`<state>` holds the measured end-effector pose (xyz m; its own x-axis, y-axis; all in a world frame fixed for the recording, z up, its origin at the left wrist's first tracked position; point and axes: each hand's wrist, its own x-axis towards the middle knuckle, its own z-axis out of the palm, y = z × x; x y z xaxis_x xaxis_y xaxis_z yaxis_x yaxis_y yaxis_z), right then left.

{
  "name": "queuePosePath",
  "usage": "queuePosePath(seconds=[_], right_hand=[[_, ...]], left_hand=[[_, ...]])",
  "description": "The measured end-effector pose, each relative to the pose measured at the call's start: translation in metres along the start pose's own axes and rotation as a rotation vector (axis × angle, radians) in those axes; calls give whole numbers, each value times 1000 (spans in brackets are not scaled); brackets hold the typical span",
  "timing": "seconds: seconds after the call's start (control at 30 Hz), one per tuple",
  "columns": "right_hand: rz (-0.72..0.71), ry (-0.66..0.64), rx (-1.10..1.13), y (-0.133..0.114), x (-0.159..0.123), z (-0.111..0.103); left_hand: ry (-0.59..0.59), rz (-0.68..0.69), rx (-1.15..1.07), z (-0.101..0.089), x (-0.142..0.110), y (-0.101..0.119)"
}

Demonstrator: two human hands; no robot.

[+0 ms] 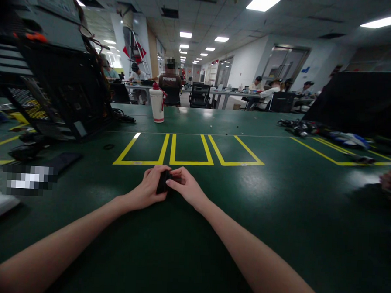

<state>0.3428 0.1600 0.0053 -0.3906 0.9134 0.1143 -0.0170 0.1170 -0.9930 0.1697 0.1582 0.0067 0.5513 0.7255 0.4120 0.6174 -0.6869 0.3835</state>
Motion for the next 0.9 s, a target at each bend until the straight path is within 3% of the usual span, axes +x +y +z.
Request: queuePosePath(seconds=[0.3, 0.5, 0.63, 0.9], right_hand=[[14, -109, 83, -1, -2, -2], [-28, -54, 52, 0, -2, 2], [24, -4, 1, -1, -2, 1], [-9, -88, 96, 2, -2, 0]], left_hand=[[1, -2, -10, 0, -3, -1], [-8, -8, -10, 0, -3, -1], [-20, -11, -13, -3, -3, 1], [-30, -9, -16, -4, -3, 1]])
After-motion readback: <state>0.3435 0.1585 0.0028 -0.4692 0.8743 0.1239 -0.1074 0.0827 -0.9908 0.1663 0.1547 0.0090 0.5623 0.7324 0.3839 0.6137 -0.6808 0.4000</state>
